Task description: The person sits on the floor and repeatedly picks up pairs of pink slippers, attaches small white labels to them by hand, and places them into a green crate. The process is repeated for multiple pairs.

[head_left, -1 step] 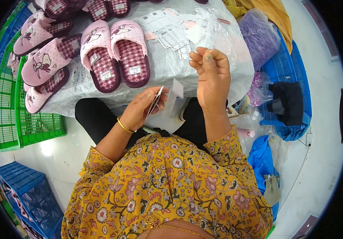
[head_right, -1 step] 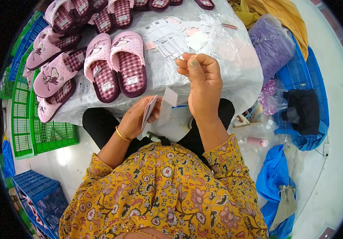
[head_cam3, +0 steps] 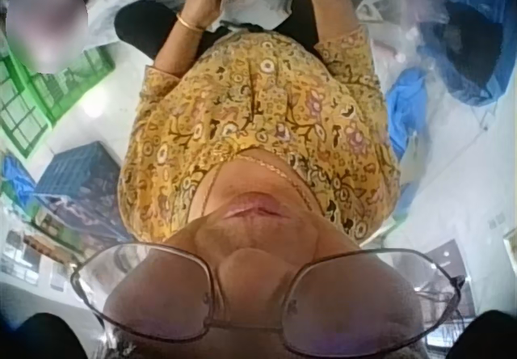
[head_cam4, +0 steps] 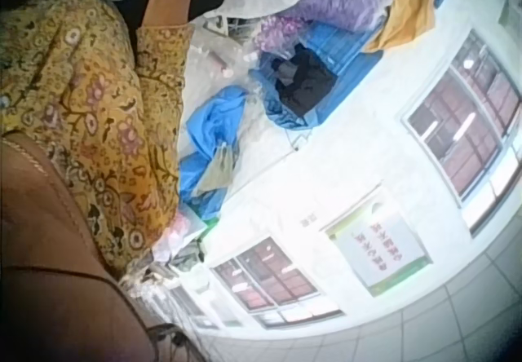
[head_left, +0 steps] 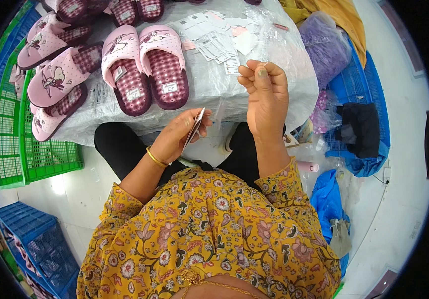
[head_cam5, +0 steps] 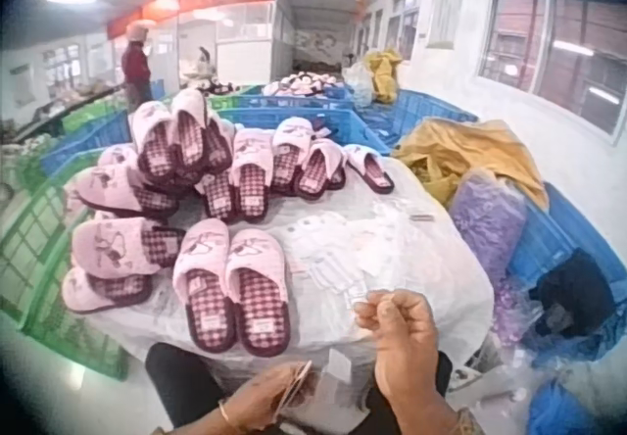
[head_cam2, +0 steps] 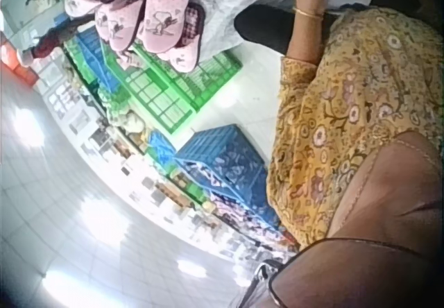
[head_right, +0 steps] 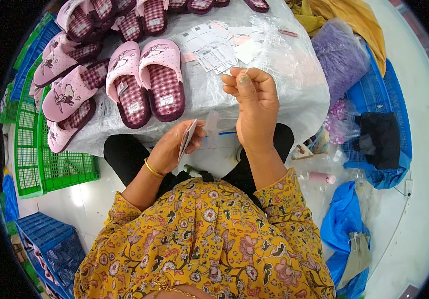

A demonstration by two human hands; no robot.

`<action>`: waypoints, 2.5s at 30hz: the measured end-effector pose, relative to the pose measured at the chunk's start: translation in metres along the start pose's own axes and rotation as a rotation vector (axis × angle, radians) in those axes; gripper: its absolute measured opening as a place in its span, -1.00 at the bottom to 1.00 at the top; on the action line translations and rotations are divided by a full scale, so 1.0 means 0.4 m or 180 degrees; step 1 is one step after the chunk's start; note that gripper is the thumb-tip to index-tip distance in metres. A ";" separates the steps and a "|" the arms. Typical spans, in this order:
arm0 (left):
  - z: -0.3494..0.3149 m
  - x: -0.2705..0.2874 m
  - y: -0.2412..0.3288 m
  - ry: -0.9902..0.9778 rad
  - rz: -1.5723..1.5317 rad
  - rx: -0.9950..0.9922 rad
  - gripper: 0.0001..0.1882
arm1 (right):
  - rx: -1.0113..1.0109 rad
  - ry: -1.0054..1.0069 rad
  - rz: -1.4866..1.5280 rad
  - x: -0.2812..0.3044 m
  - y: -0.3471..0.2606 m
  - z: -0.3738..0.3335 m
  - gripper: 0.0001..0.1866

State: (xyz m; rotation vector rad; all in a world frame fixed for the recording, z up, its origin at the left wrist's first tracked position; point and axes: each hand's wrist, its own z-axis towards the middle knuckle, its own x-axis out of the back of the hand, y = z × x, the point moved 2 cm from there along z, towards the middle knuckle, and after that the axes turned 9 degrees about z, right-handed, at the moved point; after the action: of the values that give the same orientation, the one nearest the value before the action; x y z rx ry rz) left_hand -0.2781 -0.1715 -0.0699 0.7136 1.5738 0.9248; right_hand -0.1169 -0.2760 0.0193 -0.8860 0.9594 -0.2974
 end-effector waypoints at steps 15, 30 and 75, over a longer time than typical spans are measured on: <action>-0.037 0.000 0.036 0.0336 0.1583 -0.0236 -0.39 | -0.0161 0.0032 -0.0307 0.029 0.012 -0.053 -0.84; -0.063 -0.003 0.083 0.1533 0.4499 -0.1858 -0.86 | 0.0022 -0.0106 -0.0249 0.009 -0.037 -0.036 -0.86; 0.073 0.205 0.412 0.0598 0.6794 -0.2266 -0.72 | -0.1730 -0.0808 0.0108 -0.209 0.284 0.046 -0.89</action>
State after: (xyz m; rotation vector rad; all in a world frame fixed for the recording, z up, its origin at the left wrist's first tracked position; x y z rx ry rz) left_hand -0.2712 -0.0134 0.0280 1.6703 -0.1405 2.7993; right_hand -0.1663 -0.1469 -0.0139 -1.3647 0.8261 0.1155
